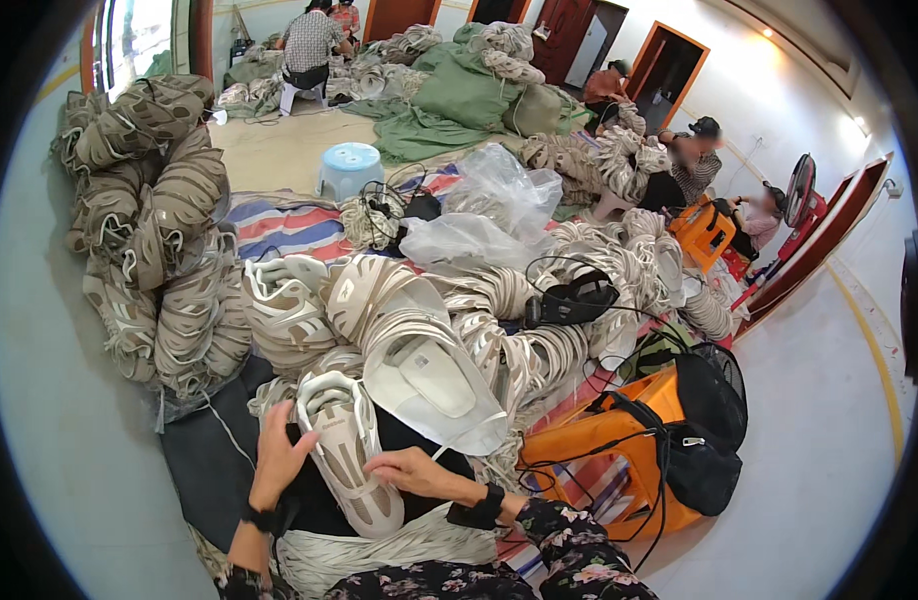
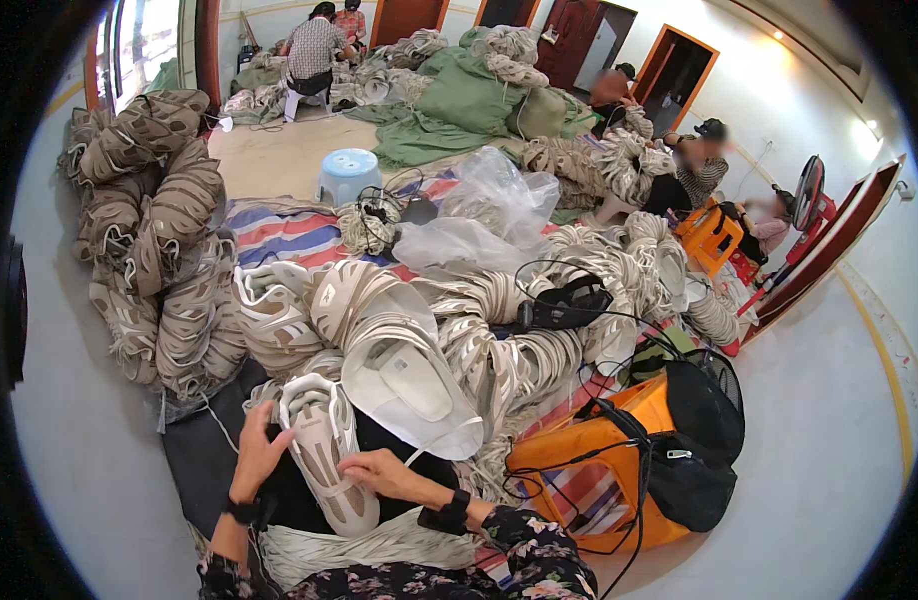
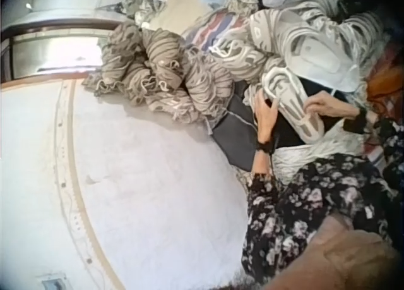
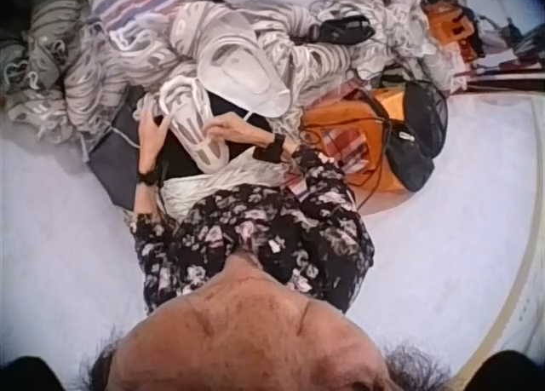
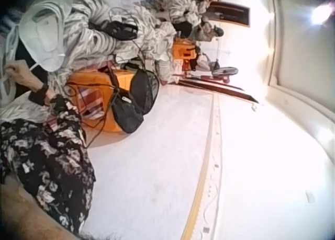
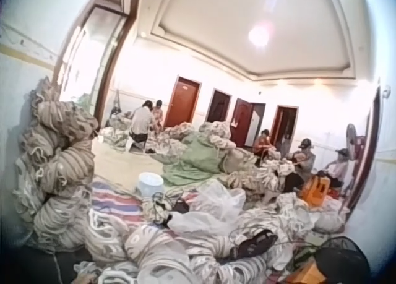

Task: Lacing shoes in a manufacturing environment.

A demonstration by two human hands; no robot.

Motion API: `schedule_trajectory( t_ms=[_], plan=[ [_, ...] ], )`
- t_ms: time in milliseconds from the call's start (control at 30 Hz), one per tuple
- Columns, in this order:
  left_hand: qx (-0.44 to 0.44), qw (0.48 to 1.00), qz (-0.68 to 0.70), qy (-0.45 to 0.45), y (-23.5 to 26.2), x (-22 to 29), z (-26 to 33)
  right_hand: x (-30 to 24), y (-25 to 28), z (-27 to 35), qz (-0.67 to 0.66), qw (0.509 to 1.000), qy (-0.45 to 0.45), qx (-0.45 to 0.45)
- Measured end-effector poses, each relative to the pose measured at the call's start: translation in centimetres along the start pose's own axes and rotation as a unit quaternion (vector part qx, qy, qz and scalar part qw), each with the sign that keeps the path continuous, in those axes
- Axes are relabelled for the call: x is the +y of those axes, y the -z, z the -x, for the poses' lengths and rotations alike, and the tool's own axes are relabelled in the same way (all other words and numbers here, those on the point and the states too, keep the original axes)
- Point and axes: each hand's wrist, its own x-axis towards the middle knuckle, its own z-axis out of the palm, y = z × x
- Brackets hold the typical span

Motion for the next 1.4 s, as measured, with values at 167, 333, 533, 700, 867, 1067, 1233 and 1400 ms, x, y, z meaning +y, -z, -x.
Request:
schedule_trajectory(
  t_ms=[167, 333, 533, 700, 867, 1067, 1233, 1400],
  plan=[
    [-0.133, 0.985, 0.106, 0.025, -2.7, -3.0, -0.4, 1.0, 3.9, 0.3, -0.186, 0.972, -0.146, -0.010],
    [-0.183, 0.950, 0.216, 0.131, -2.0, -2.3, -2.8, -0.2, 6.7, 0.6, -0.180, 0.961, -0.206, 0.030],
    [-0.211, 0.935, 0.229, 0.171, -1.3, -3.0, -2.1, -0.5, 4.0, 0.4, -0.059, 0.981, -0.181, 0.037],
    [-0.147, 0.964, 0.177, 0.132, -1.2, -2.2, -1.2, -2.4, 1.4, 0.2, 0.094, 0.988, -0.114, 0.049],
    [-0.104, 0.940, 0.234, 0.224, 0.1, 0.1, 2.1, -2.0, 0.1, -0.1, 0.175, 0.983, -0.029, 0.051],
    [-0.188, 0.925, 0.242, 0.224, -1.2, 2.2, 5.2, -2.4, -0.5, -0.6, 0.249, 0.967, 0.029, 0.040],
    [-0.173, 0.935, 0.217, 0.220, -1.8, 2.9, 4.9, -3.3, 0.0, -1.1, 0.420, 0.905, 0.072, -0.022],
    [-0.179, 0.935, 0.209, 0.222, -1.8, 3.1, 4.7, -3.0, 1.0, -2.1, 0.223, 0.969, 0.080, -0.064]
  ],
)
